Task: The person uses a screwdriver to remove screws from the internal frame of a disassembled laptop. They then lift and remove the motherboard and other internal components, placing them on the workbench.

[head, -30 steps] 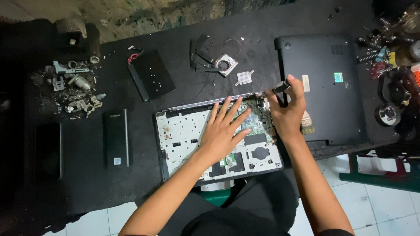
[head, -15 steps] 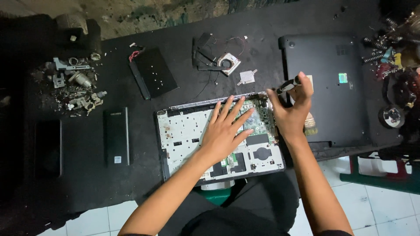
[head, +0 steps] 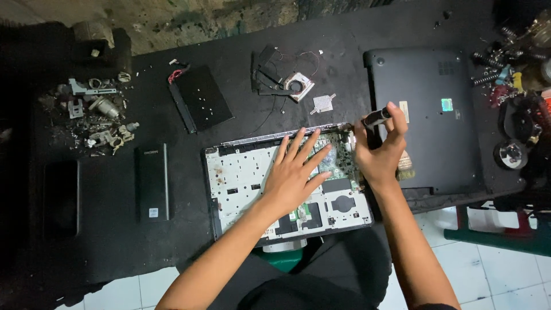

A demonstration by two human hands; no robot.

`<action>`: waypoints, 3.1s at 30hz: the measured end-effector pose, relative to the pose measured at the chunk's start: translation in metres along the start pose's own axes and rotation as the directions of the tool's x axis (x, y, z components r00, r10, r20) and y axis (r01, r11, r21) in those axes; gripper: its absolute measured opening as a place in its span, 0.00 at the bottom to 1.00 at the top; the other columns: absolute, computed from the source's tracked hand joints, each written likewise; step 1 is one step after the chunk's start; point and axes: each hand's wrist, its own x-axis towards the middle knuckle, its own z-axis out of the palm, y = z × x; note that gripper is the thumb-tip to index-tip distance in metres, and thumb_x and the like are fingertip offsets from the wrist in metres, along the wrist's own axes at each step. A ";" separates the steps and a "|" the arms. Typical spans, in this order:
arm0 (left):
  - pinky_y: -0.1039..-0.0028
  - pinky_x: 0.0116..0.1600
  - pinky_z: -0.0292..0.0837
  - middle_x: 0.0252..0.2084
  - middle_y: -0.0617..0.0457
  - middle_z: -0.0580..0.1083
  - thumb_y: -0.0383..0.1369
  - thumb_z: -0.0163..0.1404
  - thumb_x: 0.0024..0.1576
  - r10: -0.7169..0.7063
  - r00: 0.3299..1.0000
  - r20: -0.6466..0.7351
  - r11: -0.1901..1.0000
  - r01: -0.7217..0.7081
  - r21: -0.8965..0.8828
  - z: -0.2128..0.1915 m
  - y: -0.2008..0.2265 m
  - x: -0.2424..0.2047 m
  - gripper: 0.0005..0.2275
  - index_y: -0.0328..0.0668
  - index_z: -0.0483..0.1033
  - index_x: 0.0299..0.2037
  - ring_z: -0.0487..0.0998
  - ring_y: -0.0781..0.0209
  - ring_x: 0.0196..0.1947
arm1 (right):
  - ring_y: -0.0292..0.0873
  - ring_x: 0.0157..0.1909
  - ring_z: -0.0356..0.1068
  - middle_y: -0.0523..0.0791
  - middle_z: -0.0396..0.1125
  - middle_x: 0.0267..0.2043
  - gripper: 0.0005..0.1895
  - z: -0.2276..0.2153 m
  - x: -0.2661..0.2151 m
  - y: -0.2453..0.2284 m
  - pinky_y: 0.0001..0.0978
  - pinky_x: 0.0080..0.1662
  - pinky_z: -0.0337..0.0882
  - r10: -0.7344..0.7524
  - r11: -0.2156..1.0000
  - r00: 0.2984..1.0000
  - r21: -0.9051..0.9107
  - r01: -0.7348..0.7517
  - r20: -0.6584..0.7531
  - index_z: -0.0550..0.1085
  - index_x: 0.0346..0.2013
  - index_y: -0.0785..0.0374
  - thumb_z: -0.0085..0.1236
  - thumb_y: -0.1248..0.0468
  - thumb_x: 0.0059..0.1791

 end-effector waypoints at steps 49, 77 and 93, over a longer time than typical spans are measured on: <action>0.45 0.75 0.30 0.76 0.42 0.53 0.46 0.42 0.66 0.003 1.000 -0.011 0.999 -0.003 -0.039 -0.001 0.000 -0.001 0.22 0.48 0.65 0.68 0.45 0.40 0.77 | 0.58 0.42 0.70 0.56 0.62 0.49 0.41 -0.004 0.006 -0.004 0.52 0.44 0.75 -0.027 0.995 0.999 -0.093 0.025 -0.028 0.50 0.70 0.57 0.66 0.77 0.53; 0.44 0.75 0.30 0.75 0.41 0.54 0.45 0.43 0.66 0.012 1.000 -0.025 0.999 -0.013 -0.033 -0.001 0.000 -0.001 0.22 0.48 0.66 0.68 0.46 0.39 0.77 | 0.56 0.44 0.71 0.56 0.67 0.49 0.43 -0.003 0.006 -0.004 0.49 0.47 0.74 0.049 0.999 0.998 -0.008 -0.050 -0.044 0.49 0.74 0.56 0.63 0.80 0.54; 0.44 0.75 0.30 0.75 0.41 0.54 0.45 0.43 0.66 0.008 1.000 -0.023 0.999 -0.009 -0.041 -0.001 0.000 -0.001 0.22 0.48 0.66 0.68 0.46 0.39 0.77 | 0.55 0.43 0.74 0.55 0.65 0.49 0.41 -0.004 -0.005 0.019 0.45 0.47 0.79 0.196 0.973 0.972 0.146 -0.177 -0.132 0.43 0.77 0.51 0.57 0.79 0.61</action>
